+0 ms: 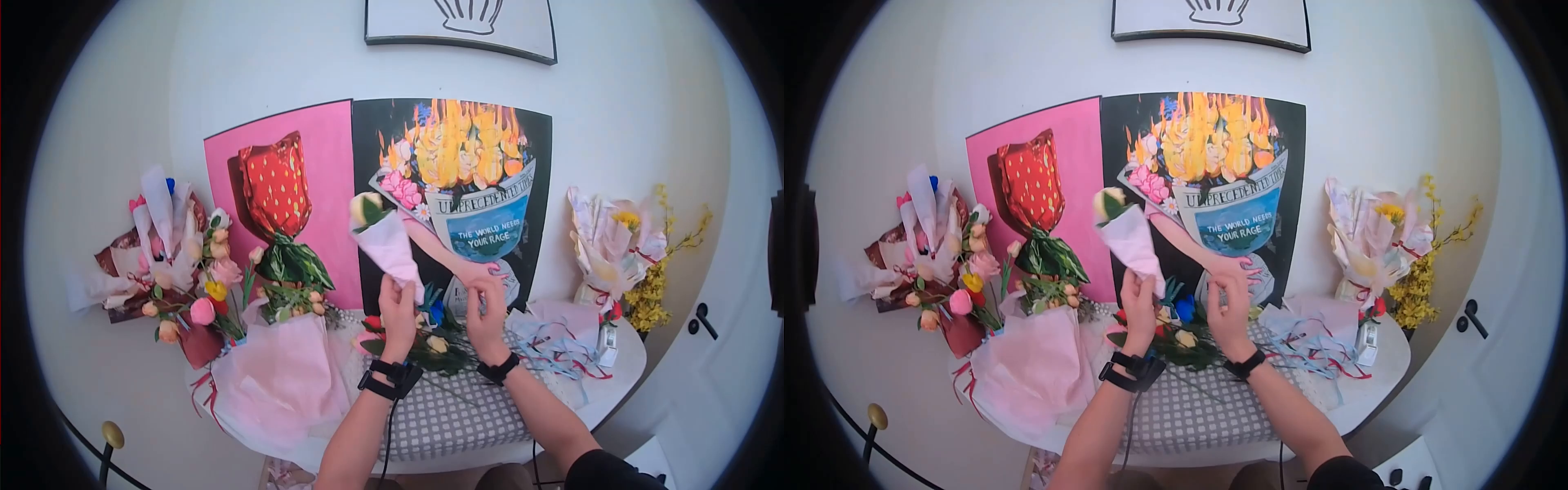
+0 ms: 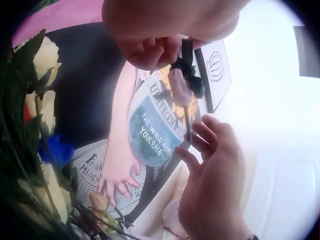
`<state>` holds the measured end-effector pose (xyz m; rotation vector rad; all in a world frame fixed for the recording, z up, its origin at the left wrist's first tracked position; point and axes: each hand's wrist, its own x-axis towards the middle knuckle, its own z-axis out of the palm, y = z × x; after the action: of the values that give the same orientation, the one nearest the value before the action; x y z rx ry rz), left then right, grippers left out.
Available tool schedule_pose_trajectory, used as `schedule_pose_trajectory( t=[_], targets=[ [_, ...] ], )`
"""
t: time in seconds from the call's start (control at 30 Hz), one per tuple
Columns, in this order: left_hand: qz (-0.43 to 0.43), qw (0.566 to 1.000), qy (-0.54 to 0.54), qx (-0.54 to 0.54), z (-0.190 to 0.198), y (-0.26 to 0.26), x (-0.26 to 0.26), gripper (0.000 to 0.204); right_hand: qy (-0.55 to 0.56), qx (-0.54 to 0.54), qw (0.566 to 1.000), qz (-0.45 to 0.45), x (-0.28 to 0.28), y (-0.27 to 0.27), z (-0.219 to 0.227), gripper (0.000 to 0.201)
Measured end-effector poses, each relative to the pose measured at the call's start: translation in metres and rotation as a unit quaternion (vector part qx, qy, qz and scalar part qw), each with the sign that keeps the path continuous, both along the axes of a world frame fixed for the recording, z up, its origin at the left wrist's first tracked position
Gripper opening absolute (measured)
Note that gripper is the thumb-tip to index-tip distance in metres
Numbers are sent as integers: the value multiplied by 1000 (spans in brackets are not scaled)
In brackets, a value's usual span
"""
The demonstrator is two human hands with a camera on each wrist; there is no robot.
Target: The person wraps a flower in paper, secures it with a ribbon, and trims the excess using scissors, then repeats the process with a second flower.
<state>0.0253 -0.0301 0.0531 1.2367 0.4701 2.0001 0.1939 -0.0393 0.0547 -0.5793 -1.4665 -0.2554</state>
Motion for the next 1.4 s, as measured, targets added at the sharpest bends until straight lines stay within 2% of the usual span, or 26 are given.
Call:
schedule_pose_trajectory(
  t=[0.07,0.13,0.17,0.23,0.33,0.5,0.63,0.83,0.9,0.97,1.0,1.07,1.1,1.17,1.2,1.27,1.33,1.4],
  targets=[
    [-1,1000,1,1,6,-3,-5,26,19,-10,999,24,-5,-7,2,5],
    [-12,1000,-1,-11,7,-6,-2,27,20,-92,992,86,-5,-10,-3,4],
    [-11,999,40,-15,3,-3,-3,31,28,-96,992,81,-6,-8,-8,4],
    [-37,997,62,-17,-5,-2,-4,32,0,-199,963,180,-8,-3,-19,12],
    [-65,995,73,-24,-19,4,-7,37,-35,-270,941,199,-8,-9,-22,20],
    [-65,995,66,-38,-32,4,-6,33,-83,-224,952,194,-9,-4,-32,18],
    [-39,997,42,-56,-32,5,-8,15,-27,-216,954,206,-9,-10,-29,17],
    [-77,994,32,-65,-41,1,-3,10,-7,-273,936,222,-2,-3,-32,16],
    [-21,993,54,-98,-42,1,-1,9,0,-274,932,236,-7,-2,-31,15],
    [-11,996,53,-76,-40,-1,1,12,119,-154,961,198,-16,-1,-29,14],
    [-2,997,52,-55,-38,-2,1,14,120,-153,961,199,-10,-4,-27,14],
    [2,997,71,-41,-39,0,-4,16,-57,-162,973,156,6,-16,-21,18],
    [5,996,89,-29,-40,1,-6,18,-56,-163,973,157,5,-19,-19,18],
    [17,996,83,-25,-41,6,-4,24,-174,-133,966,139,1,-24,-19,23],
    [28,996,78,-20,-42,7,-3,33,-172,-136,966,140,0,-22,-22,23],
    [12,995,97,-25,-42,1,-3,34,-189,-78,973,107,-2,-13,-30,26],
    [-5,993,115,-26,-40,-1,-1,35,-174,-79,974,121,1,-4,-34,21],
    [17,992,124,-17,-41,0,1,34,-161,-79,974,135,2,-3,-34,17]
  ],
)
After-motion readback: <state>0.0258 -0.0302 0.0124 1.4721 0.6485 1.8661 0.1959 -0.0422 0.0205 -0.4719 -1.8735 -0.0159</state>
